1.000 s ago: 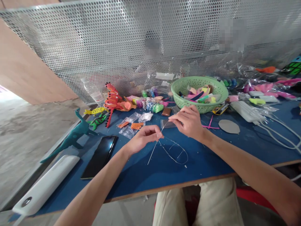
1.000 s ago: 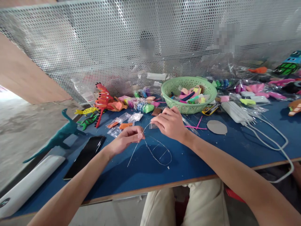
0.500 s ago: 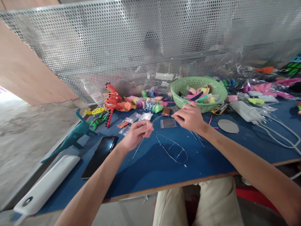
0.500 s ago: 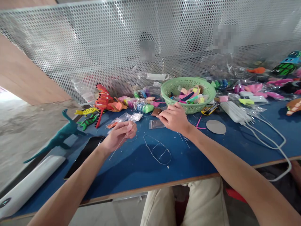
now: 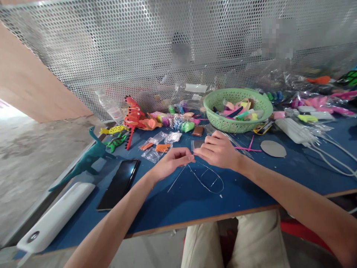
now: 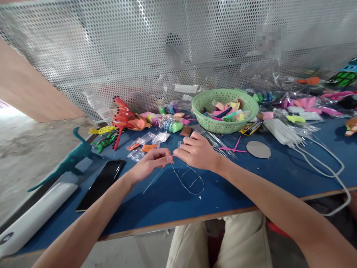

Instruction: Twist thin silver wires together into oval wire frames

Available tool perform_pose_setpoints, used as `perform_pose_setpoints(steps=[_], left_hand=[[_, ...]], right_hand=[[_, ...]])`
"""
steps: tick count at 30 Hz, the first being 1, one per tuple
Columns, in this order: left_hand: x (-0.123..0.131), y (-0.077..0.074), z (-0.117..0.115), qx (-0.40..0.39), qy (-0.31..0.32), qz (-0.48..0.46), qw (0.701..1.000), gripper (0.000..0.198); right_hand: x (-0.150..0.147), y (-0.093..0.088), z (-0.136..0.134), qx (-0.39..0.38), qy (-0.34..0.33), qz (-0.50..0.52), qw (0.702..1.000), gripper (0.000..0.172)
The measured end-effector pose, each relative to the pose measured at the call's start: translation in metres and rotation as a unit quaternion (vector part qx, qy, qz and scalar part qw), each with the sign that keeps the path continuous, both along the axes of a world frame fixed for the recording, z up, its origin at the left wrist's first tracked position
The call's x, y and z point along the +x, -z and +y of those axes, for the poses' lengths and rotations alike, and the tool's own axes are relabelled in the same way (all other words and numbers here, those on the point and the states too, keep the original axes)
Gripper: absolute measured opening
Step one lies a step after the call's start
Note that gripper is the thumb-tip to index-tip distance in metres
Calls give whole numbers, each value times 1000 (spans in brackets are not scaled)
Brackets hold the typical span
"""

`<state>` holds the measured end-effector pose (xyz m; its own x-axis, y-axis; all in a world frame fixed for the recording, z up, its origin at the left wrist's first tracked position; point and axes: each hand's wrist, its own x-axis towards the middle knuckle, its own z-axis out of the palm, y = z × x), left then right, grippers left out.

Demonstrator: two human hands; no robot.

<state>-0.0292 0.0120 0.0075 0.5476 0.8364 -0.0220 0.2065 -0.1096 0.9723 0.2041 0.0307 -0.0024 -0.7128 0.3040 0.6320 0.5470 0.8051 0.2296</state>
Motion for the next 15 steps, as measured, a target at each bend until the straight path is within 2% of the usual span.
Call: perform_pose_setpoints(steps=[4, 8, 11, 15], left_hand=[[-1, -4, -3, 64, -8, -25, 998, 29], [-2, -6, -6, 109, -18, -57, 992, 28], [-3, -5, -6, 126, -38, -87, 987, 27], [-6, -2, -4, 117, -58, -114, 985, 26]], right_hand=[[5, 2, 6, 2, 20, 104, 994, 13], [6, 4, 11, -12, 51, 209, 977, 16], [4, 6, 12, -49, 70, 234, 969, 18], [0, 8, 10, -69, 80, 217, 970, 20]])
